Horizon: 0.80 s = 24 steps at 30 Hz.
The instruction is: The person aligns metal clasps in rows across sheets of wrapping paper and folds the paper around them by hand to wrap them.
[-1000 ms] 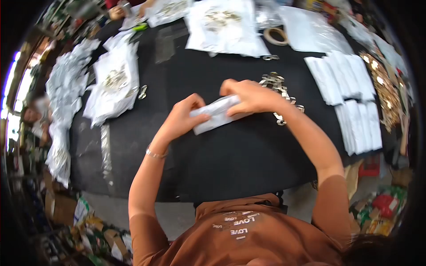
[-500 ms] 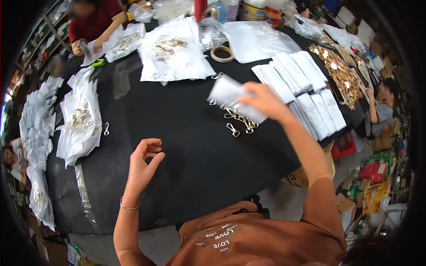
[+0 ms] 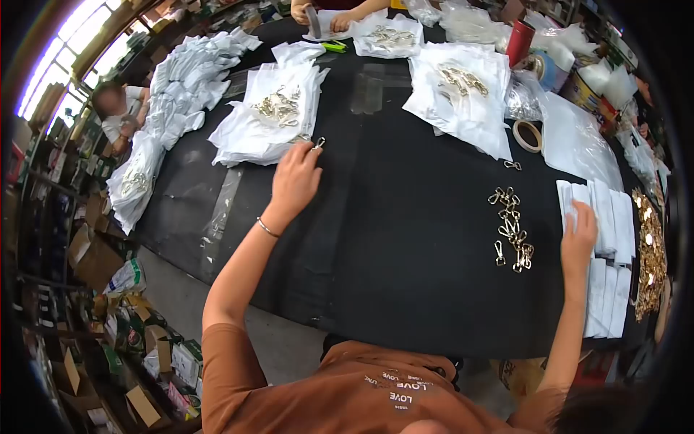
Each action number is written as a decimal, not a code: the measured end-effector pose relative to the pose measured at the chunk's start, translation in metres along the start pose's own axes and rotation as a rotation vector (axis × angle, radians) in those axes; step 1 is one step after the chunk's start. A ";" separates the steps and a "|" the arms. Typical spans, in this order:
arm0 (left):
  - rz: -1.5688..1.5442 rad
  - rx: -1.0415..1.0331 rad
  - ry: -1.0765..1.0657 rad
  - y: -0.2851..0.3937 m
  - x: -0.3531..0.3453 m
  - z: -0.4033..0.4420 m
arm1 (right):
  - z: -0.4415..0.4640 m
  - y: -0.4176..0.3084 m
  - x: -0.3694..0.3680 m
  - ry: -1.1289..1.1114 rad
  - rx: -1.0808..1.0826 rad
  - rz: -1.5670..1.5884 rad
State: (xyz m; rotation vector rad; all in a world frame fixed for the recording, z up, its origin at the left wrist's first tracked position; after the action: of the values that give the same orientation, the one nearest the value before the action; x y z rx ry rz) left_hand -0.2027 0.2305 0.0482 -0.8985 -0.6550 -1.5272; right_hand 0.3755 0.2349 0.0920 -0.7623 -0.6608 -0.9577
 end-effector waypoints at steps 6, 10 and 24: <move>0.494 0.027 0.039 -0.061 0.027 0.005 | 0.005 -0.187 -0.074 -0.216 0.274 0.368; 0.424 0.071 -0.049 -0.102 -0.009 0.004 | 0.026 -0.285 -0.150 -0.366 0.421 0.605; -0.260 0.368 -0.094 -0.140 -0.057 -0.008 | 0.114 -0.421 -0.325 -0.294 0.494 0.260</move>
State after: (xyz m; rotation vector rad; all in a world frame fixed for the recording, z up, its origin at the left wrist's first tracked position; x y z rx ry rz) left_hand -0.3406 0.2771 0.0078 -0.6233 -1.1150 -1.5293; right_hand -0.1557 0.3249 0.0181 -0.5313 -0.9830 -0.4176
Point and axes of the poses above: each hand's wrist, its own z-axis towards the middle knuckle, its own x-axis out of the back of the hand, y = z × x, the point moved 10 cm from there along z, towards the middle knuckle, and after that the axes turned 10 degrees about z, right-handed, at the moved point
